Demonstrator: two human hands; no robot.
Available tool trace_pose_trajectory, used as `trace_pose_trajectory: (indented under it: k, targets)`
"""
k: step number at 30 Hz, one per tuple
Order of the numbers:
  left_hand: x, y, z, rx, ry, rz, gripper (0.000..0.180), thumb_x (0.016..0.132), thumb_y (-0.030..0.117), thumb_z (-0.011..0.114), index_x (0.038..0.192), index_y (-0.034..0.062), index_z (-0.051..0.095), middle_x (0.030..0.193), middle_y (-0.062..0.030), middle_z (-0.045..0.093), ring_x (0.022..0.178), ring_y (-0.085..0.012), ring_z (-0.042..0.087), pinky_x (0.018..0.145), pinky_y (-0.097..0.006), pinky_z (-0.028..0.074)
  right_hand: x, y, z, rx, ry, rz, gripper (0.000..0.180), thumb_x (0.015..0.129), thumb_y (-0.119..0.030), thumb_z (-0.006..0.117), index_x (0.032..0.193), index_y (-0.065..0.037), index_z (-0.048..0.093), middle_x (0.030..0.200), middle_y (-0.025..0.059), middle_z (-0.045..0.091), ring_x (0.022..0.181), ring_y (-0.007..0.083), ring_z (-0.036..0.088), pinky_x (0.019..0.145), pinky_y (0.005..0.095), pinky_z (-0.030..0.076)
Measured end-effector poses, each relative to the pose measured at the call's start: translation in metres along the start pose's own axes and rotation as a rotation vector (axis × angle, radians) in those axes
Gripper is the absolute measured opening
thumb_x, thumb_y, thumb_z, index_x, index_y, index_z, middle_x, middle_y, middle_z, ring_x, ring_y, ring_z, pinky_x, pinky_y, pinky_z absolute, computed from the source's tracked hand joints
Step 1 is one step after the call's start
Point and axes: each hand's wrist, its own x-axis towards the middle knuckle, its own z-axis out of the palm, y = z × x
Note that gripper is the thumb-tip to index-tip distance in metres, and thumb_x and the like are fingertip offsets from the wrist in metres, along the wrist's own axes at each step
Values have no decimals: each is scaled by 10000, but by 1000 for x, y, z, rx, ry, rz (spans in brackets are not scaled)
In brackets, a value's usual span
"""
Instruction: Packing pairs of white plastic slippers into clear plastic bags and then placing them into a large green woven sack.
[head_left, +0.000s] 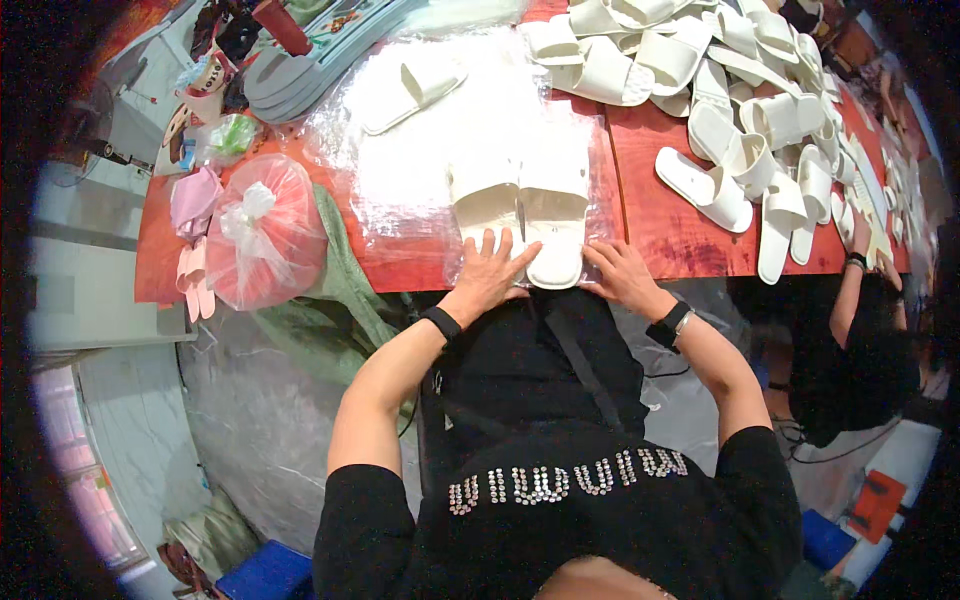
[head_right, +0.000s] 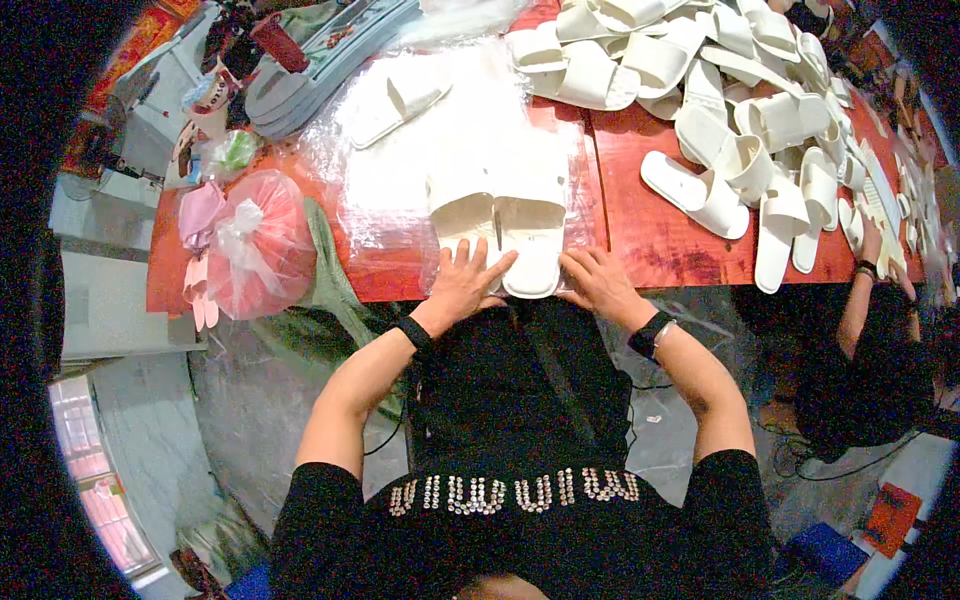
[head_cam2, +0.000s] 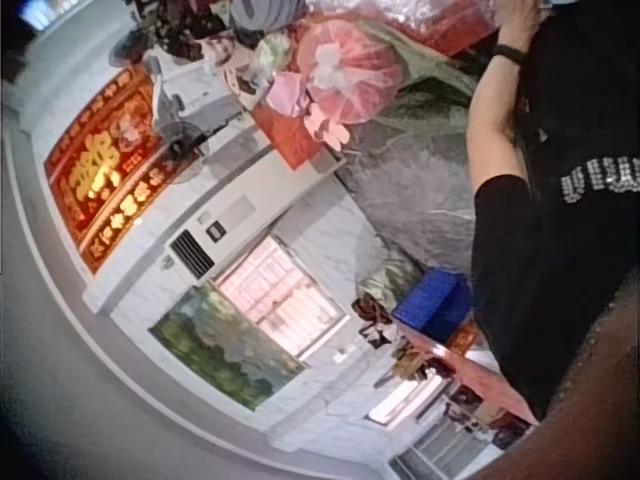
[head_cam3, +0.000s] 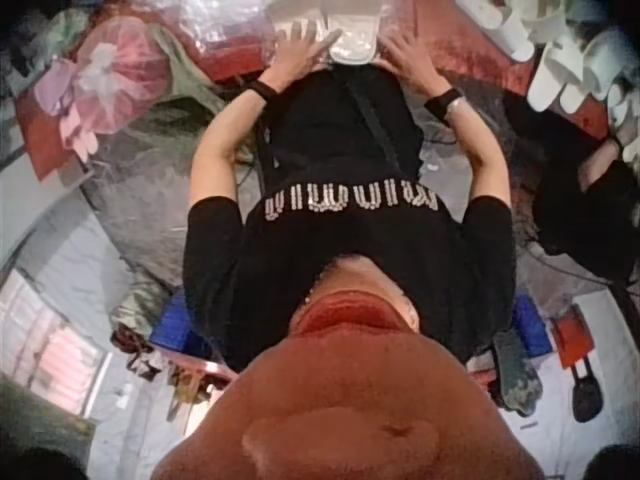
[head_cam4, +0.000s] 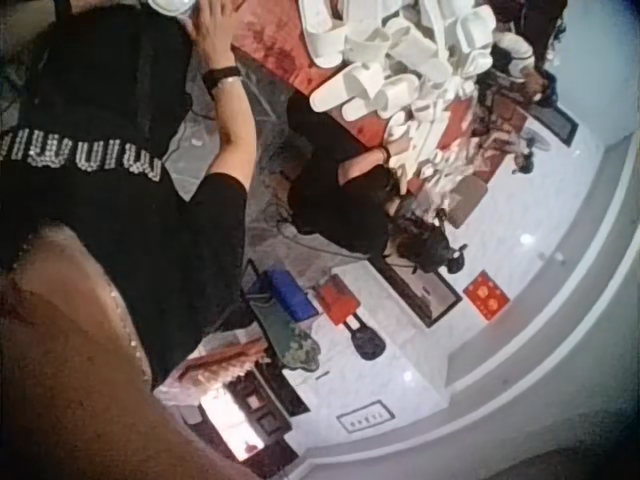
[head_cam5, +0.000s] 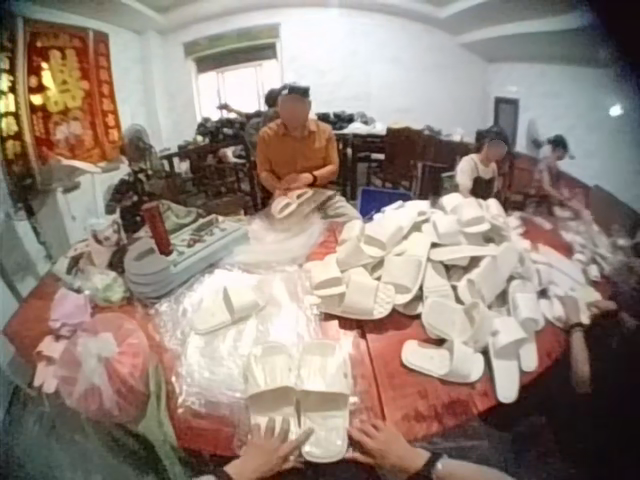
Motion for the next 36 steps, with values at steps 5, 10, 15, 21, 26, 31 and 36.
trace_pose_trajectory:
  k: [5,10,15,21,26,31,36]
  targets:
    - [-2,4,1,-16,23,-24,809,619,568,632,1312,291,323,1234,-186,334,1069,-372,346,800,-506,325,-6,9,4,-90,23,-191,263,729,-227,603,906,-63,500,1174,103,472,1034,279,458,810,392,412]
    - [-1,21,-2,-80,16,-146,830,608,572,640,1317,286,316,1277,-194,302,1144,-402,289,855,-547,290,-6,2,1,-31,-33,-102,195,754,-177,566,901,-58,518,1176,112,486,1049,270,457,834,372,397]
    - [2,22,0,-174,256,-247,664,674,293,657,1272,240,375,1231,-152,385,1116,-372,370,854,-523,319,6,-5,-17,374,12,130,250,851,-169,488,1044,-14,529,1086,158,534,1053,297,476,843,375,391]
    - [4,5,-46,-145,506,-240,415,721,84,523,1123,189,531,1004,-137,544,918,-314,543,738,-418,440,34,-39,-71,793,-60,358,210,889,-157,455,958,25,536,890,161,588,820,211,574,709,295,437]
    - [9,-16,-87,-143,735,-198,248,727,111,488,960,151,563,770,-60,549,697,-210,583,574,-325,459,47,-60,-99,758,44,348,157,880,-106,456,934,17,537,918,98,591,847,145,544,718,252,404]
    - [-51,-30,-155,-194,679,-347,233,743,81,503,954,147,576,770,-69,604,660,-251,603,550,-342,485,65,-104,-114,821,139,-4,203,882,-82,401,1072,-22,438,1218,265,431,1170,299,410,930,350,323]
    - [-175,-75,-238,-751,558,-584,235,785,64,571,1018,52,597,873,-50,643,791,-89,563,737,-254,455,87,-156,-87,1133,377,-522,394,845,-94,455,1199,-74,281,1221,278,406,1164,383,383,959,474,306]
